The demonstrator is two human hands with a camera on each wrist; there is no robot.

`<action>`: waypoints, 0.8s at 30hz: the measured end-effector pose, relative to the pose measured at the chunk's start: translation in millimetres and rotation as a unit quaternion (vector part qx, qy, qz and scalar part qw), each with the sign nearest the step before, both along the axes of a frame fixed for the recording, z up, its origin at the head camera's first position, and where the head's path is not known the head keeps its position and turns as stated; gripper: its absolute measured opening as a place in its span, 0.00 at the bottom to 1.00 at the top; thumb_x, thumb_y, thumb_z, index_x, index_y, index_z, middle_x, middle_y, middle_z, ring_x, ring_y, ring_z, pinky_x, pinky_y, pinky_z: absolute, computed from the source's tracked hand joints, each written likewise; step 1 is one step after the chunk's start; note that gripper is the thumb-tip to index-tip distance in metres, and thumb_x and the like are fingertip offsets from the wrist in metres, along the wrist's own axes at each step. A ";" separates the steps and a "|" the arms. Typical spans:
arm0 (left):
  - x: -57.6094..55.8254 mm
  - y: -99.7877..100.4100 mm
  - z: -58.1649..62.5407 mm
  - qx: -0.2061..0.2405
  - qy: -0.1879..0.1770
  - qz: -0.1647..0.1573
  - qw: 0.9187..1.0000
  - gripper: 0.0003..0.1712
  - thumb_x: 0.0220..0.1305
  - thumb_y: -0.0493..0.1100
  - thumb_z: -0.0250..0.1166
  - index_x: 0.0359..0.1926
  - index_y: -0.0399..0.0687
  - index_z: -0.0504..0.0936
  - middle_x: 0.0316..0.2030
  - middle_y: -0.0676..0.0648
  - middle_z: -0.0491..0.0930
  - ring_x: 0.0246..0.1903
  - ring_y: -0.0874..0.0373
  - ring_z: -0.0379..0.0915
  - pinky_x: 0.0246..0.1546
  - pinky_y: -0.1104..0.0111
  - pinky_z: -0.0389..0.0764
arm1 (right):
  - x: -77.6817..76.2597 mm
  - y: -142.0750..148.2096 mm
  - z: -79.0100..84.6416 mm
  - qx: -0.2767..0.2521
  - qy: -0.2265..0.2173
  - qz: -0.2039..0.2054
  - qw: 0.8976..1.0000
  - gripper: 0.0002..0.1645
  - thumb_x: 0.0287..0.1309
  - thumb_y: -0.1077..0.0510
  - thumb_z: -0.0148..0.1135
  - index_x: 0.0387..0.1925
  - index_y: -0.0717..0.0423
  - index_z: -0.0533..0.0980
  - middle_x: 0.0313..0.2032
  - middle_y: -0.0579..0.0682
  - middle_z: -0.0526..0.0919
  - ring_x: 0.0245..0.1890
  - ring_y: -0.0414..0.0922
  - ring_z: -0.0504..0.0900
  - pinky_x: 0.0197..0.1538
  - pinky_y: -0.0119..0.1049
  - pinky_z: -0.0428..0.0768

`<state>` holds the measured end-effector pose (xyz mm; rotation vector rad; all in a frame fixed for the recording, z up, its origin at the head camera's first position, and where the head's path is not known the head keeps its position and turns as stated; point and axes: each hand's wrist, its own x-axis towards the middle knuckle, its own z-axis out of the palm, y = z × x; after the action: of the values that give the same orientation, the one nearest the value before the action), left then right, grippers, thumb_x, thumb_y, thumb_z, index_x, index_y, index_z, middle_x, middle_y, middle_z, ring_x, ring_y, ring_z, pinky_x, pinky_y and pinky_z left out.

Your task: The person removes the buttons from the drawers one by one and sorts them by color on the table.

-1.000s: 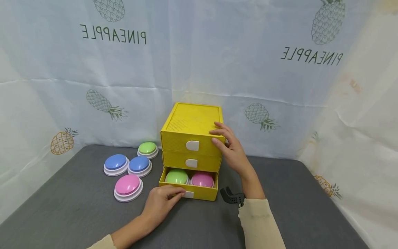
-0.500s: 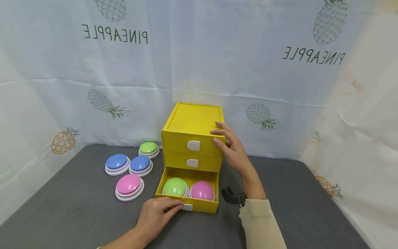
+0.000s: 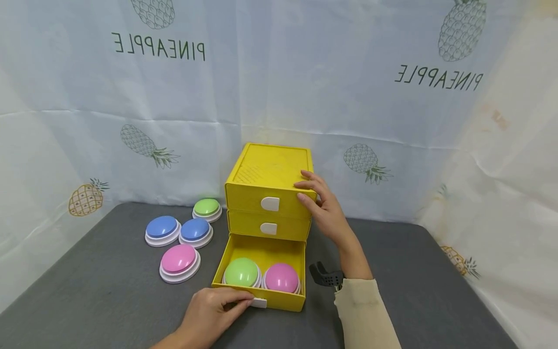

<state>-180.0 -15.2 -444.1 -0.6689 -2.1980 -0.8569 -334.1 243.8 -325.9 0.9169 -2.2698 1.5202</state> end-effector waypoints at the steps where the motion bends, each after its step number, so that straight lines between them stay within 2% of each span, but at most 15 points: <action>1: 0.6 0.0 3.6 0.006 0.006 -0.007 1.000 0.11 0.48 0.41 0.80 0.32 0.61 0.91 0.28 0.65 0.88 0.23 0.84 0.68 0.25 0.88 0.69 | -0.2 -0.1 -0.2 0.001 0.001 0.000 1.000 0.18 0.75 0.61 0.53 0.61 0.58 0.74 0.77 0.47 0.59 0.81 0.50 0.49 0.75 0.65 0.59; 3: 0.7 0.2 12.9 0.021 0.020 -0.029 0.999 0.11 0.49 0.38 0.79 0.34 0.59 0.91 0.25 0.64 0.87 0.21 0.84 0.60 0.23 0.90 0.64 | -0.2 -0.2 -0.1 0.003 0.001 0.000 1.000 0.18 0.75 0.61 0.53 0.61 0.58 0.74 0.77 0.47 0.59 0.81 0.51 0.49 0.75 0.66 0.58; 5: -1.9 1.2 24.4 0.035 0.035 -0.055 0.997 0.12 0.50 0.36 0.78 0.35 0.56 0.91 0.26 0.63 0.87 0.19 0.83 0.59 0.23 0.91 0.63 | -0.2 -0.2 0.3 0.003 0.000 -0.001 1.000 0.18 0.75 0.60 0.53 0.61 0.58 0.74 0.77 0.47 0.59 0.81 0.50 0.49 0.74 0.66 0.58; 7: -6.9 2.5 36.7 0.040 0.029 -0.079 0.996 0.11 0.52 0.36 0.77 0.36 0.55 0.91 0.25 0.62 0.86 0.19 0.81 0.60 0.23 0.90 0.64 | -0.2 0.1 0.8 0.002 0.000 -0.003 1.000 0.17 0.75 0.60 0.53 0.61 0.58 0.74 0.77 0.46 0.59 0.81 0.50 0.50 0.74 0.65 0.59; 9: -13.7 4.2 48.3 0.030 -0.013 -0.091 0.995 0.08 0.55 0.38 0.76 0.37 0.55 0.91 0.27 0.61 0.86 0.20 0.79 0.65 0.25 0.88 0.68 | -0.1 0.5 1.2 0.003 0.000 -0.006 1.000 0.17 0.75 0.60 0.53 0.61 0.57 0.74 0.77 0.46 0.59 0.81 0.49 0.50 0.74 0.65 0.60; 11: -22.2 6.3 58.6 0.005 -0.080 -0.098 0.992 0.06 0.59 0.40 0.74 0.38 0.53 0.91 0.31 0.58 0.88 0.25 0.75 0.72 0.29 0.84 0.74 | -0.4 1.1 1.0 0.006 0.002 -0.008 1.000 0.17 0.75 0.60 0.53 0.61 0.57 0.75 0.77 0.46 0.60 0.80 0.49 0.50 0.74 0.63 0.60; 13: -32.3 9.1 67.0 -0.026 -0.166 -0.106 0.980 0.07 0.61 0.42 0.73 0.41 0.51 0.90 0.35 0.55 0.89 0.31 0.69 0.79 0.35 0.78 0.79 | -0.3 1.5 1.0 0.012 0.004 -0.010 1.000 0.18 0.75 0.60 0.53 0.61 0.57 0.75 0.77 0.46 0.60 0.80 0.49 0.51 0.75 0.58 0.62; 16: -50.9 15.4 74.5 -0.055 -0.282 -0.131 0.949 0.12 0.63 0.44 0.72 0.47 0.48 0.89 0.44 0.51 0.89 0.42 0.59 0.82 0.44 0.70 0.82 | -0.3 1.6 0.5 0.017 0.003 -0.013 1.000 0.17 0.75 0.59 0.53 0.61 0.56 0.75 0.77 0.45 0.60 0.80 0.48 0.52 0.74 0.41 0.66; 18: -64.0 20.4 75.3 -0.066 -0.335 -0.147 0.928 0.17 0.63 0.46 0.72 0.51 0.47 0.87 0.48 0.49 0.88 0.46 0.56 0.81 0.48 0.69 0.82 | -0.3 1.3 0.3 0.019 0.004 -0.016 1.000 0.17 0.75 0.59 0.53 0.61 0.55 0.75 0.77 0.45 0.61 0.80 0.48 0.53 0.71 0.34 0.67; 20: -75.1 25.4 73.6 -0.078 -0.364 -0.158 0.915 0.20 0.62 0.48 0.72 0.54 0.46 0.86 0.50 0.48 0.87 0.48 0.56 0.82 0.51 0.69 0.82 | -0.5 0.1 0.1 0.017 0.006 -0.014 1.000 0.17 0.75 0.59 0.53 0.61 0.56 0.75 0.77 0.45 0.61 0.80 0.49 0.53 0.72 0.38 0.67; 24: -90.5 35.9 66.8 -0.104 -0.394 -0.164 0.898 0.25 0.61 0.50 0.73 0.57 0.46 0.84 0.51 0.47 0.87 0.47 0.58 0.83 0.51 0.69 0.82 | -0.5 1.1 -0.1 0.007 0.007 -0.005 1.000 0.17 0.75 0.60 0.53 0.61 0.57 0.75 0.77 0.47 0.61 0.80 0.50 0.52 0.74 0.60 0.63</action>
<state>-270.5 20.7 -377.4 -0.9271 -2.9868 -1.2320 -334.6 244.9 -326.0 0.9171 -2.2749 1.4906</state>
